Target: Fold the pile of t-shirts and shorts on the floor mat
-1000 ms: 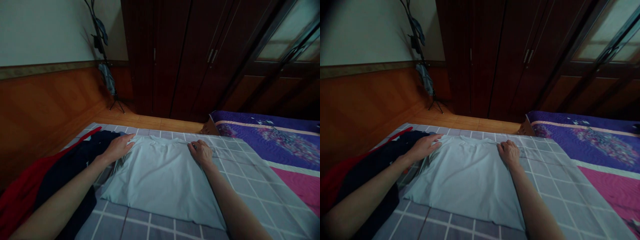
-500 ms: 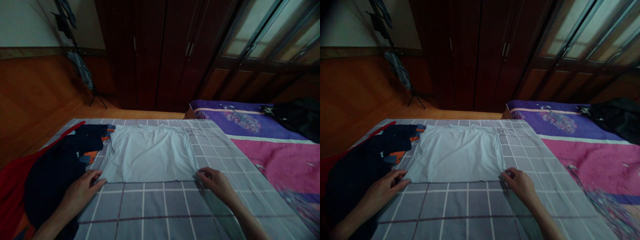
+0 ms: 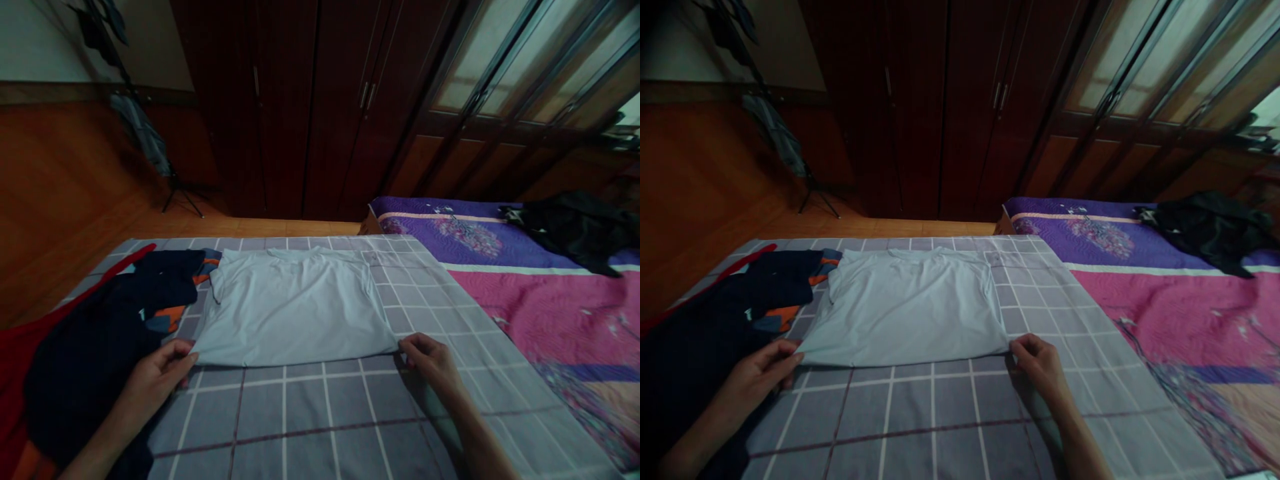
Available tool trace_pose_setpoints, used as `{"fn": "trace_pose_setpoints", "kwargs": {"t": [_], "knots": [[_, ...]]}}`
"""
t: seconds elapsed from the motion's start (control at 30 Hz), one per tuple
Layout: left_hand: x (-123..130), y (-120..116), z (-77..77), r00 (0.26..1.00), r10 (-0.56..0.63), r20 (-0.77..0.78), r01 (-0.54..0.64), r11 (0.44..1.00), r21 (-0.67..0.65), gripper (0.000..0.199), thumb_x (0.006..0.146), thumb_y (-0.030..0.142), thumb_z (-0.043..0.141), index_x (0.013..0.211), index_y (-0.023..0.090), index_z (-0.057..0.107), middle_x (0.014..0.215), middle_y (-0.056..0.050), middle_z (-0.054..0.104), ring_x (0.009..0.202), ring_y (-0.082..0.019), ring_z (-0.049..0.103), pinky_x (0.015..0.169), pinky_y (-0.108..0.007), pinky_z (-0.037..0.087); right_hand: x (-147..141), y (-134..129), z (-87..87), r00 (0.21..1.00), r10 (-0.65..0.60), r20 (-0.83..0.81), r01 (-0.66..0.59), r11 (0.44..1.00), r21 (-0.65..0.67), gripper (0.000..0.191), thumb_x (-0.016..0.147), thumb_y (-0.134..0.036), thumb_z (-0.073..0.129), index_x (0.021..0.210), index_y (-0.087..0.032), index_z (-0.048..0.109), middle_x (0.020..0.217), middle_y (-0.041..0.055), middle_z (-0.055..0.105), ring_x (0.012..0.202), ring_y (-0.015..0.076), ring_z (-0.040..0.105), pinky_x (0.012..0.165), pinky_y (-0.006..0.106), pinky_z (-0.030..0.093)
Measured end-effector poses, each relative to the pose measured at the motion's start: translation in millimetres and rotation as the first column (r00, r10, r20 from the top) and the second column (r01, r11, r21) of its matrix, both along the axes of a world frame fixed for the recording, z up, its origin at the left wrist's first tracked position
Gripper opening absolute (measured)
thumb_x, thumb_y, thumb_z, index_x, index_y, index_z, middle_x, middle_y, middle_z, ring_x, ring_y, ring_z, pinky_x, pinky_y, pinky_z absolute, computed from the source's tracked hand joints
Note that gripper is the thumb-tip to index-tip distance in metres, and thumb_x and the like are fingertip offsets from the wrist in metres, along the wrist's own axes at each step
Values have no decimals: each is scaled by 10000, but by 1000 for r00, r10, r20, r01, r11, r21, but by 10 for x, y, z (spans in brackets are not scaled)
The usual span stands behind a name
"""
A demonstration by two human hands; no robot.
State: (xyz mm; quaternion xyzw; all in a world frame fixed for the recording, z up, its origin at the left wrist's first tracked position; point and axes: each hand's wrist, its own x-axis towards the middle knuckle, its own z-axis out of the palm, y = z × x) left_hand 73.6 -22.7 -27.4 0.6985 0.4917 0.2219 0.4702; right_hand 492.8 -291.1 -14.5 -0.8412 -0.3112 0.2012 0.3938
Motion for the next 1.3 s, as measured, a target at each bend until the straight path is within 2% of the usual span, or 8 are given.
{"fn": "trace_pose_setpoints", "kwargs": {"t": [0.3, 0.43, 0.53, 0.7, 0.87, 1.03, 1.23, 1.3], "knots": [[-46, -74, 189, 982, -64, 178, 113, 952, -283, 345, 786, 501, 594, 901, 213, 444, 584, 90, 480, 372, -48, 393, 377, -156, 283, 88, -161, 182, 962, 238, 135, -209, 957, -200, 349, 732, -524, 546, 592, -207, 505, 535, -11, 491, 523, 138, 443, 504, 255, 336], [-164, -158, 268, 913, -375, 162, 406, 791, -457, 356, 785, 434, 616, 1019, 239, 432, 689, 80, 481, 387, -37, 383, 369, -156, 318, 201, -459, 250, 968, 250, -10, -244, 937, -249, 395, 737, -569, 556, 594, -203, 509, 554, -12, 467, 535, 133, 426, 499, 248, 341], [-161, -209, 281, 876, -466, 125, 459, 726, -511, 377, 811, 437, 589, 1089, 253, 412, 738, 69, 490, 404, -41, 429, 371, -155, 326, 157, -539, 207, 957, 263, -122, -288, 911, -295, 402, 699, -582, 582, 579, -201, 534, 544, 1, 492, 524, 141, 445, 491, 253, 356], [2, -260, 317, 923, -376, 77, 374, 835, -404, 270, 849, 426, 513, 1005, 231, 412, 666, 92, 423, 383, -29, 362, 357, -140, 276, 87, -465, 67, 973, 228, -31, -227, 928, -296, 451, 728, -637, 520, 617, -206, 597, 558, 22, 538, 522, 157, 482, 473, 257, 365], [15, -273, 354, 890, -453, 55, 433, 800, -416, 243, 794, 314, 555, 994, 223, 451, 664, 91, 373, 443, -55, 334, 369, -151, 339, 347, -473, 26, 948, 318, -22, -295, 848, -440, 458, 692, -658, 536, 542, -227, 570, 539, 43, 570, 528, 198, 537, 497, 300, 410], [53, -79, 394, 962, -272, -36, 260, 944, -203, 347, 818, 446, 519, 1053, 197, 461, 863, 17, 516, 518, -88, 513, 455, -215, 432, 407, -308, 213, 973, 200, 111, -126, 876, -466, 511, 637, -720, 517, 824, -281, 700, 743, 76, 698, 645, 273, 647, 571, 364, 481], [416, 441, 382, 940, -24, -340, 101, 973, 209, 303, 797, 455, 530, 927, 181, 526, 679, 6, 564, 582, -176, 588, 547, -257, 395, -488, 442, 405, 889, 396, 228, -317, 894, -316, 399, 778, -583, 443, 831, -258, 669, 682, 49, 666, 611, 235, 641, 573, 328, 453], [543, 616, 342, 932, 45, -359, 59, 960, 275, 236, 753, 396, 591, 859, 191, 542, 649, 3, 557, 656, -203, 595, 584, -262, 372, -925, 666, 446, 780, 577, 243, -524, 814, -252, 341, 857, -480, 423, 886, -228, 652, 726, 52, 663, 650, 215, 642, 596, 305, 448]]}}
